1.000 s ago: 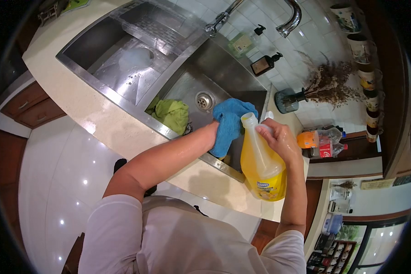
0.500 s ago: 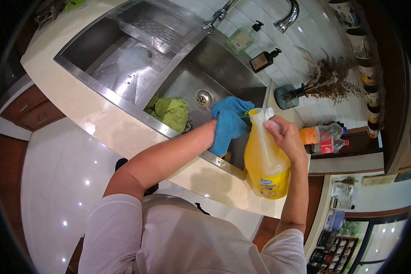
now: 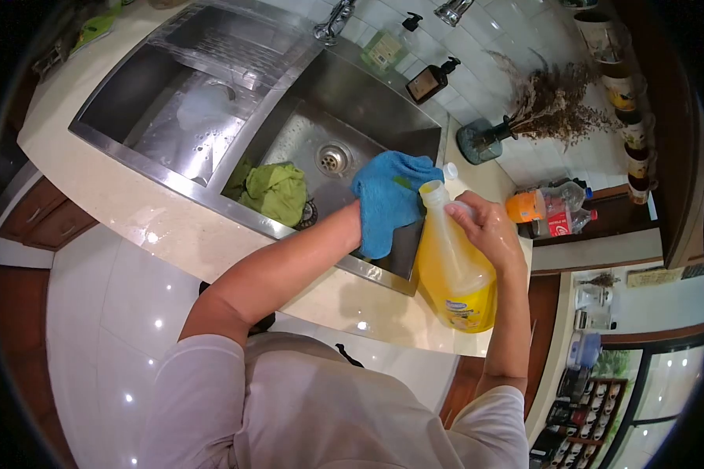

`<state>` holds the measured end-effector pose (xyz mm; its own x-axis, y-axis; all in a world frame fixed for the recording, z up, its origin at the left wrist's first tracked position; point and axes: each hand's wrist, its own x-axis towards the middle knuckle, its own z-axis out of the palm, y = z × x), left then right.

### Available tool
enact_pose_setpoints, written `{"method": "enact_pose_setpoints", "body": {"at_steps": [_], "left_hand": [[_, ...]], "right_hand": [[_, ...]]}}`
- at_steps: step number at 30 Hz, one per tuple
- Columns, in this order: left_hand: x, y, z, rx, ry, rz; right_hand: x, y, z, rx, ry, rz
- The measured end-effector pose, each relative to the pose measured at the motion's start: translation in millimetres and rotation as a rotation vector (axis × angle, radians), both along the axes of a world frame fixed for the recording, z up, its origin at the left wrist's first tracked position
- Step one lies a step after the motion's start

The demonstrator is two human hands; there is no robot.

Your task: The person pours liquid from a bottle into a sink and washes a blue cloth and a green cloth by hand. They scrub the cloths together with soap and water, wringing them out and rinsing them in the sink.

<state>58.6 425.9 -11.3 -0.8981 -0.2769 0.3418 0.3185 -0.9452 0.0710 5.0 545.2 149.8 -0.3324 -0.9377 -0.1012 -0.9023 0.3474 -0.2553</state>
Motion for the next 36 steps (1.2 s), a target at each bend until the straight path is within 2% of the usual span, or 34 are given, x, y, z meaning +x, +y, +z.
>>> {"method": "enact_pose_setpoints", "body": {"at_steps": [1, 3, 4, 6, 7, 8, 10, 11, 13, 15, 18, 20, 22, 24, 26, 28, 29, 31, 32, 34, 35, 36], "left_hand": [[-2, 0, 3, -0.001, -0.002, -0.005], [-6, 1, 12, 0.174, 0.506, -0.149], [-8, 2, 18, 0.174, 0.498, -0.167], [-12, 7, 33, 0.204, -0.050, -0.015], [-17, 7, 44, 0.222, -0.064, -0.156], [-23, 9, 51, 0.207, -0.077, -0.172], [-34, 15, 68, 0.124, 0.432, -0.519], [-32, 16, 75, 0.104, 0.416, -0.543], [-6, 18, 105, 0.144, 0.021, -0.503], [0, 12, 103, 0.037, -0.033, -0.440], [15, 2, 91, -0.052, -0.165, -0.365], [29, -5, 83, -0.104, -0.280, -0.318], [43, -11, 77, -0.163, -0.389, -0.281], [55, -16, 74, -0.221, -0.488, -0.251], [66, -21, 71, -0.281, -0.576, -0.226], [74, -27, 68, -0.342, -0.656, -0.189], [79, -32, 67, -0.368, -0.696, -0.170], [91, -47, 64, -0.431, -0.779, -0.124], [100, -56, 61, -0.471, -0.829, -0.104], [120, -75, 49, -0.537, -0.948, -0.077], [131, -81, 39, -0.552, -1.002, -0.070], [135, -95, 20, -0.550, -1.003, -0.073]], "right_hand": [[-2, 3, 1, -0.010, 0.003, -0.020], [-11, 11, 1, -0.027, 0.002, -0.055], [-21, 17, -1, -0.121, -0.022, -0.025], [-41, 33, 0, -0.227, -0.051, -0.020], [-52, 40, 3, -0.344, -0.054, -0.051], [-63, 48, 4, -0.463, -0.056, -0.081], [-84, 67, 7, -0.701, -0.124, -0.182], [-86, 77, 9, -0.807, -0.262, -0.278], [-101, 97, 5, -0.993, -0.181, -0.364], [-118, 118, -10, -1.121, -0.144, -0.409], [-121, 139, -32, -1.283, -0.222, -0.568], [-124, 140, -32, -1.258, 0.058, -0.500], [-79, 132, -10, -1.223, 0.644, -0.668], [-40, 111, 0, -1.393, 0.511, -0.622], [-13, 67, -27, -1.381, 0.144, -0.468], [21, 16, -54, -1.059, -0.173, -0.400], [6, -16, -101, -0.953, -0.345, -0.394], [21, -33, -132, -0.561, -1.275, -0.384], [30, -38, -140, -0.573, -1.269, -0.380], [45, -41, -152, -0.626, -1.594, -0.494], [42, -43, -154, -0.622, -1.591, -0.495], [35, -45, -154, -0.757, -1.684, -0.475]]}}
